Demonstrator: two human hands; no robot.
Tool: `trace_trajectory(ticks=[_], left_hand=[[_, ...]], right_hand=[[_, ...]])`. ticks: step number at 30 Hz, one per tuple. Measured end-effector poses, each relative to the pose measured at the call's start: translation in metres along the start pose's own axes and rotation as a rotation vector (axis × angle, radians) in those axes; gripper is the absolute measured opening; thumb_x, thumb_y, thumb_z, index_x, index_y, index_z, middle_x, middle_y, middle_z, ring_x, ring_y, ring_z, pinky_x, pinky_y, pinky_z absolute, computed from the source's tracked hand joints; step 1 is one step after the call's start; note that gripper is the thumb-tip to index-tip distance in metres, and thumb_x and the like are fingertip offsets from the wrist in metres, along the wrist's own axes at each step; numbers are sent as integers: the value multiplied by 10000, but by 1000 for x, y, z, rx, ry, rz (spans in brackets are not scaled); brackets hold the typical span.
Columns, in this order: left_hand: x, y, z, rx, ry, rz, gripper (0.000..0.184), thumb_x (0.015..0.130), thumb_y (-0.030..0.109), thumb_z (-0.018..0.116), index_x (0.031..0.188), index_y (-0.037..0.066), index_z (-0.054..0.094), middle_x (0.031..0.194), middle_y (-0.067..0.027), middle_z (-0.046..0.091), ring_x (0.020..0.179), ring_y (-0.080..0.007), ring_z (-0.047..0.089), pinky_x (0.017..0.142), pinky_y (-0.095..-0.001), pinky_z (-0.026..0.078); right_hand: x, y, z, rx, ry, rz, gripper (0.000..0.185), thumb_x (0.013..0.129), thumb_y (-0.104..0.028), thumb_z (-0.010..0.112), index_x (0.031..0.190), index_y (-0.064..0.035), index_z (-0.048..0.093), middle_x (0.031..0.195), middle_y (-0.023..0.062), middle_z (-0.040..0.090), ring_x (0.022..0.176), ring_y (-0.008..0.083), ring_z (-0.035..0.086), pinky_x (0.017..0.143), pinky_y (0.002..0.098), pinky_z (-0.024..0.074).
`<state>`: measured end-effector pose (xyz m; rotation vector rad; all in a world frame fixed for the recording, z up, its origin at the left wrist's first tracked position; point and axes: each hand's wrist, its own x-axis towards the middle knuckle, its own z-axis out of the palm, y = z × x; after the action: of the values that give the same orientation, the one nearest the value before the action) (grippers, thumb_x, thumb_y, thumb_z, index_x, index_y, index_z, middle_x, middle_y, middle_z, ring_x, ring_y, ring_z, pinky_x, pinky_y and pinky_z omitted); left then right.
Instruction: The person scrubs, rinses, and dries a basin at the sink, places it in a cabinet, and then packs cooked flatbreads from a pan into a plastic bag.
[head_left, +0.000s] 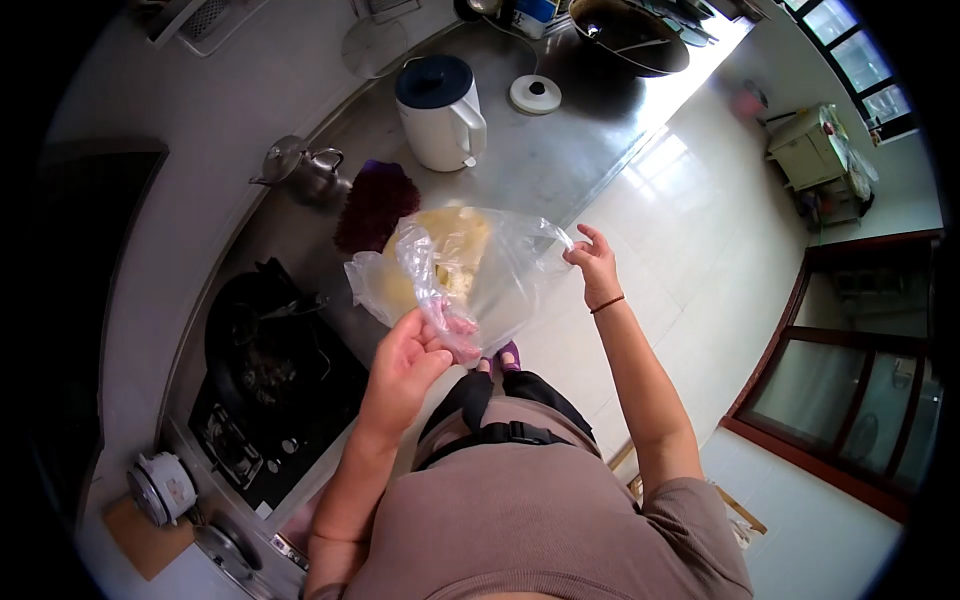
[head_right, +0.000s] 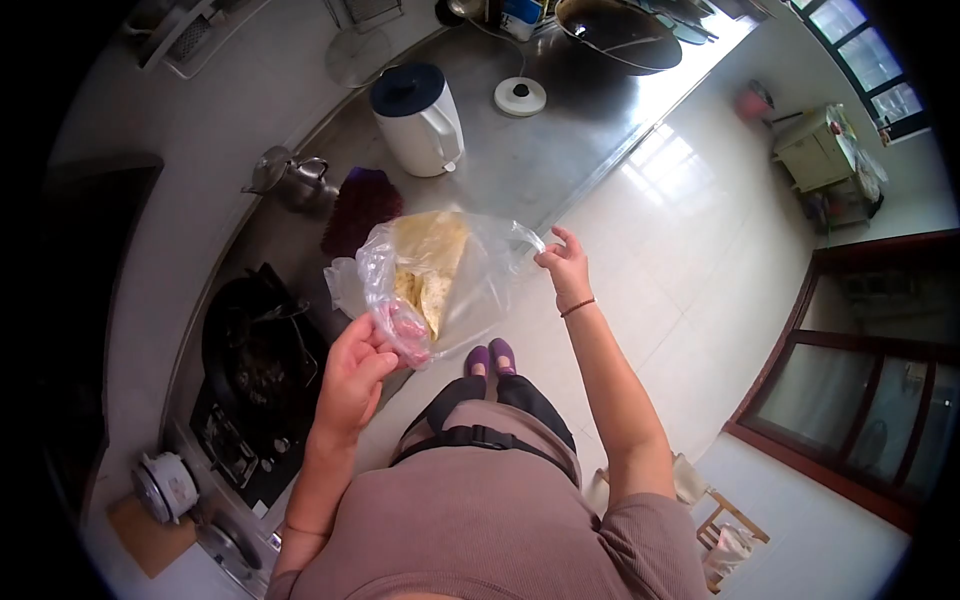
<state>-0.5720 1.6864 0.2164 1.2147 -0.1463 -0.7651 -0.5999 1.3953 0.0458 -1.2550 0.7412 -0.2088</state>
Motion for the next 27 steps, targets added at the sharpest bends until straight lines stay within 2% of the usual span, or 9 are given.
trace_trajectory(ticks=[5, 11, 14, 16, 17, 19, 22, 23, 27], left_hand=[[40, -41, 7, -108, -89, -139, 426, 831, -6, 409, 1255, -41, 386, 1110, -182, 560, 872, -189, 596, 835, -330, 472], [78, -53, 30, -73, 25, -68, 133, 837, -4, 407, 950, 44, 457, 934, -91, 565, 715, -139, 546, 684, -300, 485], [84, -37, 33, 1, 50, 121, 102, 827, -16, 437, 908, 26, 481, 877, -62, 558, 712, -107, 535, 680, -255, 461], [83, -22, 33, 386, 105, 341, 106, 760, -48, 470, 830, -2, 534, 868, -70, 542, 735, -142, 539, 677, -263, 448], [85, -21, 33, 384, 108, 340, 106, 760, -48, 470, 830, -2, 534, 868, -70, 542, 735, -142, 539, 677, -263, 448], [91, -18, 33, 622, 133, 600, 109, 705, -58, 482, 750, -14, 571, 890, -91, 538, 751, -200, 539, 687, -282, 439], [114, -49, 27, 744, 110, 696, 122, 704, -49, 470, 724, -12, 585, 879, -106, 534, 777, -237, 540, 708, -302, 438], [118, -59, 26, 743, 119, 702, 122, 704, -49, 470, 724, -12, 585, 879, -106, 534, 777, -237, 540, 708, -302, 438], [130, -87, 30, 650, -29, 248, 145, 732, -18, 448, 759, -18, 590, 798, -106, 573, 751, -201, 569, 693, -321, 449]], right_hand=[[-13, -30, 9, 101, -202, -71, 621, 679, 70, 552, 1279, 34, 398, 775, 30, 580, 763, 141, 569, 724, 256, 437], [-17, -42, 12, 124, -333, -95, 622, 680, 74, 512, 1287, 46, 383, 771, 28, 575, 781, 149, 552, 789, 277, 417], [-19, -48, 6, 324, -353, -124, 623, 682, 80, 473, 1294, 64, 362, 790, 42, 578, 810, 165, 543, 829, 279, 398], [-28, -57, 5, 353, -422, -115, 633, 684, 74, 443, 1307, 76, 335, 814, 56, 579, 836, 179, 536, 858, 284, 380], [-30, -58, 5, 351, -424, -113, 633, 684, 74, 443, 1307, 76, 335, 814, 56, 579, 836, 179, 536, 858, 284, 380], [-31, -60, 7, 335, -469, -114, 642, 688, 66, 428, 1321, 70, 317, 823, 64, 576, 842, 186, 534, 867, 293, 377], [-26, -58, 9, 417, -468, -105, 654, 691, 64, 422, 1333, 64, 299, 836, 73, 577, 862, 198, 538, 881, 297, 374], [-25, -57, 11, 412, -477, -107, 654, 691, 64, 422, 1333, 64, 299, 836, 73, 577, 862, 198, 538, 881, 297, 374], [-32, -55, 12, 452, -464, -76, 671, 698, 65, 415, 1354, 36, 282, 873, 89, 579, 906, 206, 538, 904, 303, 366]])
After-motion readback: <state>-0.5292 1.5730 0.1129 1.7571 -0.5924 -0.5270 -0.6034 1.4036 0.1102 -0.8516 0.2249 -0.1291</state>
